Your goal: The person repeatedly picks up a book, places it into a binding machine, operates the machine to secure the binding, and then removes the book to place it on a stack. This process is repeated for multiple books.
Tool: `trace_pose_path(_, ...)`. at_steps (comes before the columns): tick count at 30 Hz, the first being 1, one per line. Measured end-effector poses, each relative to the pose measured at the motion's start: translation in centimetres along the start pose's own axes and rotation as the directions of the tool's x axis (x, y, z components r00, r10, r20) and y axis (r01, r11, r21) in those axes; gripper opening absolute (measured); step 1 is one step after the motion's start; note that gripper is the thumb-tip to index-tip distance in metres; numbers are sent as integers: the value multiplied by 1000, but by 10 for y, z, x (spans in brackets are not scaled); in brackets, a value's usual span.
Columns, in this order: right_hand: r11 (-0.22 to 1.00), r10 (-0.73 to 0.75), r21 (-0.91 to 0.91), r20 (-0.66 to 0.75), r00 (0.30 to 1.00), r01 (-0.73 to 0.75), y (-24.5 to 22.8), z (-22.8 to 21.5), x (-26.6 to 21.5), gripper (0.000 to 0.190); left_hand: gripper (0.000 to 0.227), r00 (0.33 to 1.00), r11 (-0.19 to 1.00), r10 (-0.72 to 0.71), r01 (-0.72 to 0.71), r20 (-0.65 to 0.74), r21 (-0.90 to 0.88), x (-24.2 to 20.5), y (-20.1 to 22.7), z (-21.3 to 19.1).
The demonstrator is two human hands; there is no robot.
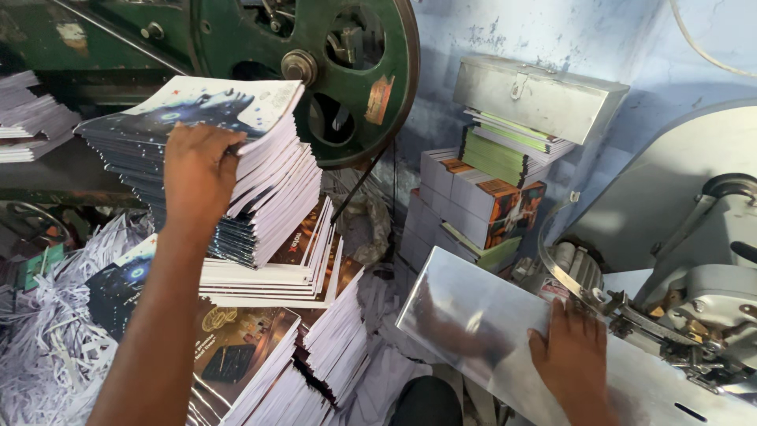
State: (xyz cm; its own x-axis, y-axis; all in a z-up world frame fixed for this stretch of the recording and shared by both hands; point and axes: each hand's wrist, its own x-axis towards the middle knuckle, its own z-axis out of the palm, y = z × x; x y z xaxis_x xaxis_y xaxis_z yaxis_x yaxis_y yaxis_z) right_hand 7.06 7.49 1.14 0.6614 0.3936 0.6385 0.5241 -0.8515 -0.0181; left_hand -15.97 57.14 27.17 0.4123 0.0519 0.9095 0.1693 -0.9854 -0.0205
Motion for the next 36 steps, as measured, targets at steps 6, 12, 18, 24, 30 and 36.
trace_pose_path(6, 974, 69, 218, 4, 998, -68, -42, 8, -8, 78, 29, 998, 998, 56, -56, -12, -22, -6, 36, -9)
trace_pose_path(12, 370, 54, 808, 473, 879, -458, -104, -16, 51, 86, 29, 995, 995, 99, -99, -16, -16, -10, 64, -19)
trace_pose_path(18, -128, -161, 825, 530, 833, -550, -170, -76, 119, 87, 27, 987, 987, 160, -160, -14, 11, -21, 86, -21)
trace_pose_path(24, -510, -426, 458, 601, 676, -728, -241, -112, 154, 84, 28, 974, 973, 225, -224, 4, 47, -32, 106, -21)
trace_pose_path(30, -580, -506, 405, 501, 702, -707, -280, -104, 165, 58, 30, 958, 958, 287, -287, 24, -5, -48, 130, -26)
trace_pose_path(36, -661, -330, 415, 588, 739, -625, -283, -95, 170, 31, 31, 957, 956, 290, -287, 34, -58, -64, 145, -20)
